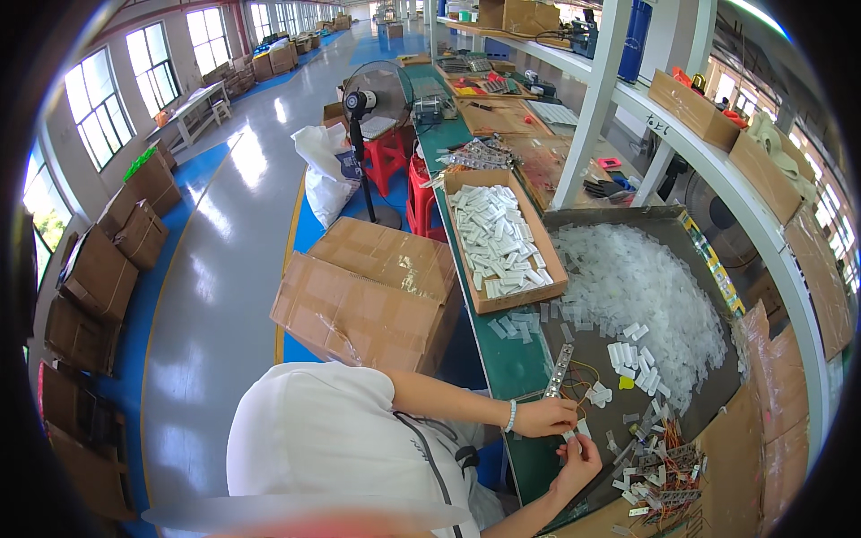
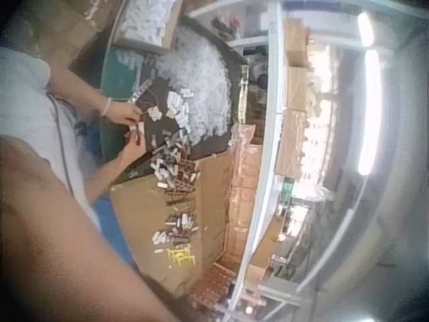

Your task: The person assembles electrical components by attaching wires and small white rectangular plates to a metal circuit strip by hand, using an assembly jig to hold the strip.

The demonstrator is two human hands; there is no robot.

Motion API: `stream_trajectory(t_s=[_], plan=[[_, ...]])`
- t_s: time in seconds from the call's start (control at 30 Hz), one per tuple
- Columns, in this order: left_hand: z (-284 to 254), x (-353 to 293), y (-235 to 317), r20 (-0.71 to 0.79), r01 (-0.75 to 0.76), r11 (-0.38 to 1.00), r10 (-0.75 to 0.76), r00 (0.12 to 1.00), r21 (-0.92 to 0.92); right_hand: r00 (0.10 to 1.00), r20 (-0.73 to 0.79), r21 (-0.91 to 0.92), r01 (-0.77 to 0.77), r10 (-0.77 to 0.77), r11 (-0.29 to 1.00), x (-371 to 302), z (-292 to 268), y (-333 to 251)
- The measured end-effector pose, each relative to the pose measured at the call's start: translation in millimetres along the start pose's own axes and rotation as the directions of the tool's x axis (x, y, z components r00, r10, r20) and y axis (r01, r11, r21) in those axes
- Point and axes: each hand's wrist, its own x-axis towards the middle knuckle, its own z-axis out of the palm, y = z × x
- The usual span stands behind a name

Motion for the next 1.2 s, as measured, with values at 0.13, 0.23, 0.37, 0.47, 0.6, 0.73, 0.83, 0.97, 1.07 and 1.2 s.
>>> stream_trajectory(t_s=[0.13, 0.23, 0.37, 0.47, 0.6, 0.73, 0.83, 0.97, 1.07, 1.2], plan=[[2, -3, -3, 0.040, 0.018, 0.999, -0.019, 0.999, 0.031, 0.998, -0.059, 0.012, 0.006, -0.005, 1.000, -4, 3, 10], [3, -7, -9, 0.056, -0.090, 0.994, 0.087, 0.995, 0.055, 1.000, -0.030, -0.063, 0.004, -0.006, 0.998, -4, -1, 15], [-4, -1, -19, 0.318, -0.175, 0.967, 0.110, 0.942, 0.184, 0.999, 0.042, -0.190, 0.009, -0.001, 0.982, -3, -5, 19], [-2, 6, -32, 0.447, -0.287, 0.932, 0.164, 0.880, 0.223, 0.998, 0.060, -0.307, 0.023, -0.004, 0.951, 1, -6, 23], [8, 8, -51, 0.460, -0.401, 0.886, 0.262, 0.848, 0.233, 0.998, 0.057, -0.395, 0.048, -0.028, 0.917, 5, -1, 22], [4, 13, -48, 0.470, -0.357, 0.915, 0.236, 0.850, 0.186, 0.996, 0.064, -0.583, 0.092, -0.067, 0.807, 3, 8, 3], [2, 10, -49, 0.389, -0.345, 0.929, 0.272, 0.880, 0.130, 0.999, 0.038, -0.504, 0.047, -0.032, 0.863, 1, 10, 5], [-3, 9, -58, 0.378, -0.313, 0.947, 0.264, 0.887, 0.073, 1.000, 0.012, -0.450, -0.021, 0.029, 0.893, -2, 14, 18], [-3, 9, -58, 0.376, -0.334, 0.940, 0.288, 0.881, 0.063, 0.999, 0.018, -0.736, 0.031, -0.027, 0.676, -11, 25, 10], [-6, 8, -50, 0.415, -0.377, 0.921, 0.305, 0.857, 0.101, 0.973, 0.028, -0.910, 0.120, -0.228, 0.397, -31, 39, -8]])
